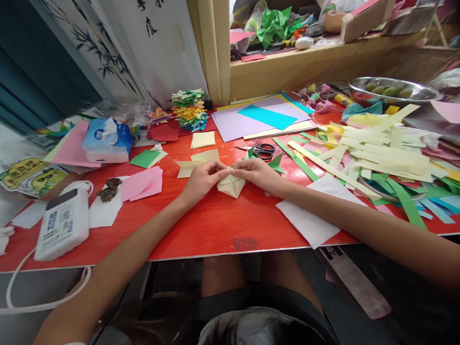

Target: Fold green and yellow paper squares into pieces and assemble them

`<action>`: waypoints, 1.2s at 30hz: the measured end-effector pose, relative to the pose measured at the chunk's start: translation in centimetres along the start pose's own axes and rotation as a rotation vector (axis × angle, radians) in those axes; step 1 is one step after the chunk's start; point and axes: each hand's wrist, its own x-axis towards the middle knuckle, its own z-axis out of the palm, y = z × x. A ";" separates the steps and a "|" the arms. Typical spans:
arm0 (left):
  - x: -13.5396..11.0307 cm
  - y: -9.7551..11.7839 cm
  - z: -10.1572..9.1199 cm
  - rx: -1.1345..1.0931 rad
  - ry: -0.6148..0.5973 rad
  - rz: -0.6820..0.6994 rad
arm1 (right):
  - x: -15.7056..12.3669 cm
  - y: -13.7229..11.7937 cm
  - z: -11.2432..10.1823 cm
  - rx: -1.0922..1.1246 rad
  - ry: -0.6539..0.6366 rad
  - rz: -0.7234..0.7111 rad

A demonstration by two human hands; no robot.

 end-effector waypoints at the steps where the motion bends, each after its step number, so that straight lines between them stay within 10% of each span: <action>1: 0.0 0.1 0.0 0.005 0.002 0.005 | 0.0 0.0 0.0 -0.027 -0.013 -0.009; 36: 0.1 0.1 -0.3 -0.081 0.129 0.055 | 0.3 -0.2 -0.1 0.417 0.035 0.046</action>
